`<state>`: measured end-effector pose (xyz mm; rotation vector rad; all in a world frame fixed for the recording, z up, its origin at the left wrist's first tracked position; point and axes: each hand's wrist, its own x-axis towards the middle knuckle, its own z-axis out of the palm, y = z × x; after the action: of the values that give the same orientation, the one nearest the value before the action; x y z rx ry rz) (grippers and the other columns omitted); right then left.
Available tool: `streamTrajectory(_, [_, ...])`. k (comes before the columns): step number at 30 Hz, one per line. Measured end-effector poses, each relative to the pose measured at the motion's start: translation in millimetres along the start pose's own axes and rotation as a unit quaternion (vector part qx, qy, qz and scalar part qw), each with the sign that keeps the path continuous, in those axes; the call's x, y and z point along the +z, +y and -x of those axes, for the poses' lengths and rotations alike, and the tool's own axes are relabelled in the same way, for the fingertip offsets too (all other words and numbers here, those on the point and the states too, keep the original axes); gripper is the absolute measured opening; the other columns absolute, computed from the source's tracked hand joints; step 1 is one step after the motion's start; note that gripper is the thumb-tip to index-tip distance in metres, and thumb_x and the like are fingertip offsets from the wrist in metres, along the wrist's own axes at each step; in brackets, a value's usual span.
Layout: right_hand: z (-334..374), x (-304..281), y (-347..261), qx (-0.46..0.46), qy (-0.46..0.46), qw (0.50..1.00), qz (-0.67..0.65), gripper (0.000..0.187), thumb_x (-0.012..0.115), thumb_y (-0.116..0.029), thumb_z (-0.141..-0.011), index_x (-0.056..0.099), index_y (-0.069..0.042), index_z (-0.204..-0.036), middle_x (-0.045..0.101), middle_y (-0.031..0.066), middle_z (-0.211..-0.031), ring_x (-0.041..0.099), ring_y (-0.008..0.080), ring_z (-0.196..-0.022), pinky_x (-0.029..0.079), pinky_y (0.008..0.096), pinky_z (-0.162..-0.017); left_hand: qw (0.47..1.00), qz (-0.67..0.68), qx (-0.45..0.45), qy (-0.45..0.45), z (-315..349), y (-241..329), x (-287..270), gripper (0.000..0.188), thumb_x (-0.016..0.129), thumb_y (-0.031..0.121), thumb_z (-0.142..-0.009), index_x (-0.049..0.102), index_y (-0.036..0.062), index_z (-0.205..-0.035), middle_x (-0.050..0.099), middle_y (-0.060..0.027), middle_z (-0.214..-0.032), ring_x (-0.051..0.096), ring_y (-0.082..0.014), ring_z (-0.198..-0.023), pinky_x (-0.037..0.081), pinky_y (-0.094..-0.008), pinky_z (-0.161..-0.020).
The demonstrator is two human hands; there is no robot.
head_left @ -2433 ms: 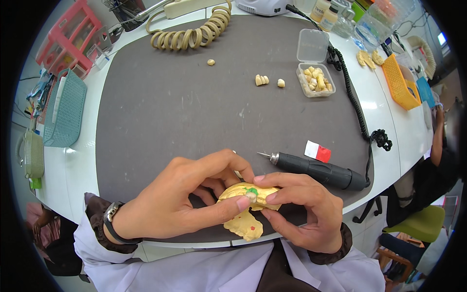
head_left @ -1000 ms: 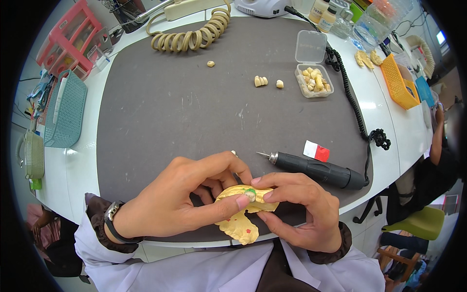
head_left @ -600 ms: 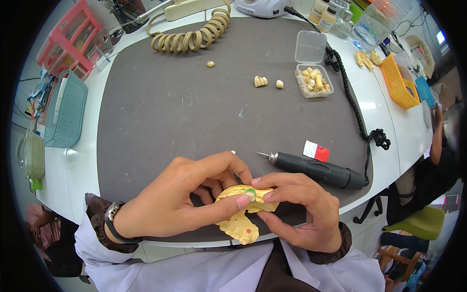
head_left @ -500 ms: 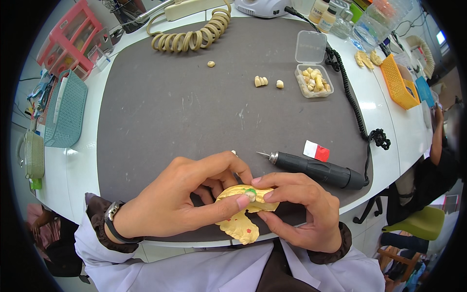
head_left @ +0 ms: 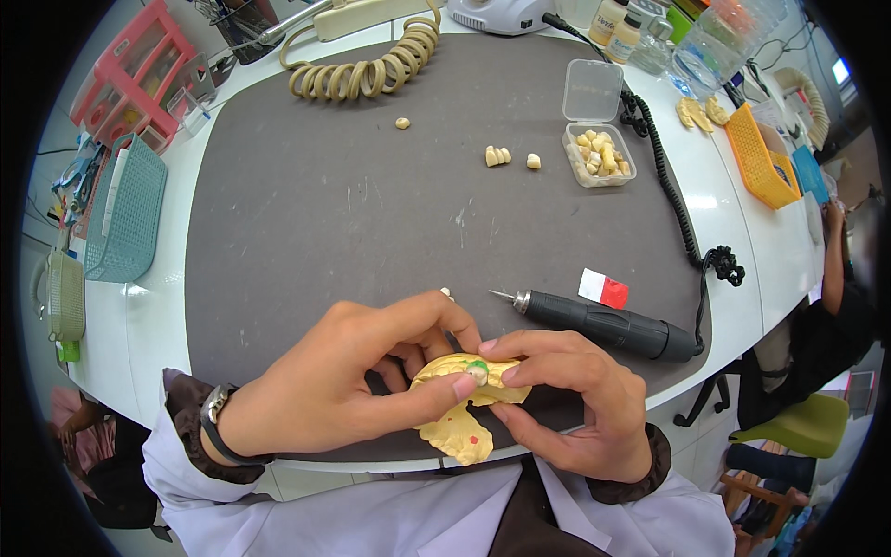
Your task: The person fits dental crown pieces onto a yellow jaw model, uses a strip of articulating paper between the crowns, and trims a crown piece with a rotary tool.
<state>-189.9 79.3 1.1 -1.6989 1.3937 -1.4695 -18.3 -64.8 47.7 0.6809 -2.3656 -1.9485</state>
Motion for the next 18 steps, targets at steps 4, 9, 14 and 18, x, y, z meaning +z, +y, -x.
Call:
streamTrajectory(4, [-0.4,-0.5,-0.6,0.003,-0.003,1.000,0.011,0.038,0.073,0.008,-0.072,0.060,-0.003,-0.106,0.065,0.0137,-0.111,0.067,0.0250,-0.089,0.055,0.0312,-0.076,0.998,-0.062,0.029,0.008,2.0,-0.1,3.5,0.027,0.064,0.018,-0.092,0.057,-0.0007,-0.110,0.069,-0.0076,-0.084,0.068,-0.0112,-0.074,0.053,-0.0217,-0.064])
streamTrajectory(9, [-0.4,0.2,-1.2,0.000,-0.004,1.000,0.015,0.039,0.073,0.009,-0.072,0.061,-0.002,-0.108,0.065,0.0135,-0.112,0.067,0.0252,-0.091,0.055,0.0315,-0.077,0.997,-0.066,0.035,0.012,2.9,-0.9,3.4,0.027,0.065,0.018,-0.091,0.057,-0.0003,-0.110,0.069,-0.0074,-0.084,0.068,-0.0115,-0.072,0.053,-0.0219,-0.064])
streamTrajectory(14, [1.1,-0.5,-0.5,0.001,0.001,1.000,0.009,0.041,0.073,0.010,-0.073,0.061,-0.002,-0.110,0.065,0.0139,-0.115,0.067,0.0254,-0.094,0.055,0.0316,-0.078,0.999,-0.027,0.027,0.020,2.5,0.9,3.6,0.028,0.065,0.018,-0.091,0.057,-0.0006,-0.110,0.069,-0.0072,-0.083,0.068,-0.0113,-0.072,0.052,-0.0209,-0.062])
streamTrajectory(18, [0.5,-0.4,0.2,-0.005,0.000,1.000,0.006,0.039,0.072,0.010,-0.073,0.062,-0.002,-0.109,0.065,0.0140,-0.115,0.067,0.0255,-0.094,0.055,0.0315,-0.078,0.999,-0.026,0.028,0.018,1.6,1.2,2.9,0.029,0.066,0.018,-0.090,0.057,-0.0012,-0.110,0.069,-0.0068,-0.081,0.068,-0.0111,-0.072,0.051,-0.0200,-0.061])
